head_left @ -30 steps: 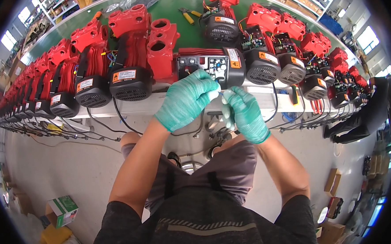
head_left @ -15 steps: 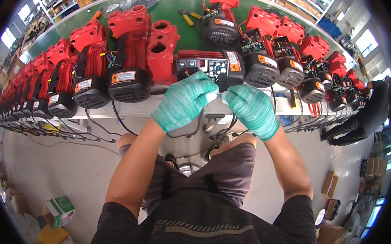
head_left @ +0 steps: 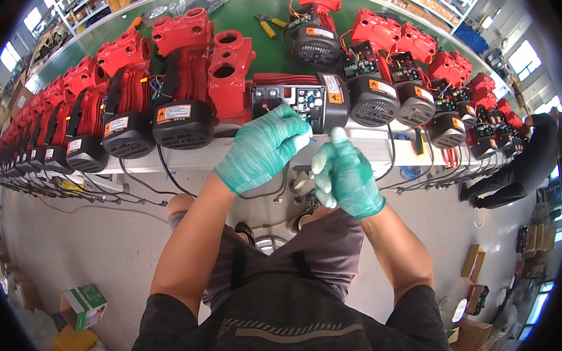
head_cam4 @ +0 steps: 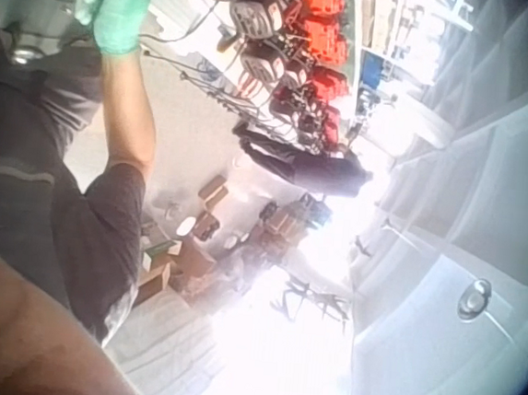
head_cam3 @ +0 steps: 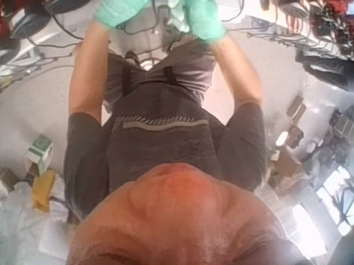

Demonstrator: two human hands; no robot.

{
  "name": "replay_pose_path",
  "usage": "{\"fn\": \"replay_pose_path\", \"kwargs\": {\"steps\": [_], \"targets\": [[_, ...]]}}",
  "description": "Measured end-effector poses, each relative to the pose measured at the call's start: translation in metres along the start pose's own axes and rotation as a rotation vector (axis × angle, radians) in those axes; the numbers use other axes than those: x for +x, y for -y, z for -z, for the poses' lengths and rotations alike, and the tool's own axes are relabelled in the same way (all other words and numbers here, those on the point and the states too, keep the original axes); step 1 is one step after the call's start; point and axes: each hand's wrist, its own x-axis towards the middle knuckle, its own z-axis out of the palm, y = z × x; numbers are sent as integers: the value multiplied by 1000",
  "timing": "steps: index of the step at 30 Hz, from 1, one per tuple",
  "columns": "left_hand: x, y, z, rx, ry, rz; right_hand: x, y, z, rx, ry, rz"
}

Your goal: The person wires a control unit on a row of red pumps, using a screwdriver to secure internal connections.

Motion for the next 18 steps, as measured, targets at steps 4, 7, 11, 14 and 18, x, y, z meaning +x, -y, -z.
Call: {"fn": "replay_pose_path", "kwargs": {"steps": [4, 7, 11, 14, 18], "targets": [[2, -1, -1, -56, -5, 13, 6, -8, 22, -980, -242, 873], [3, 0, 1, -69, 6, 9, 16, 14, 23, -1622, -168, 1360], [4, 3, 2, -70, 27, -31, 21, 25, 36, -1875, -31, 1412], [6, 1, 2, -49, 19, -33, 24, 30, 34, -1810, -29, 1435], [4, -2, 4, -54, 14, -17, 19, 22, 20, -1807, -126, 1296]]}}
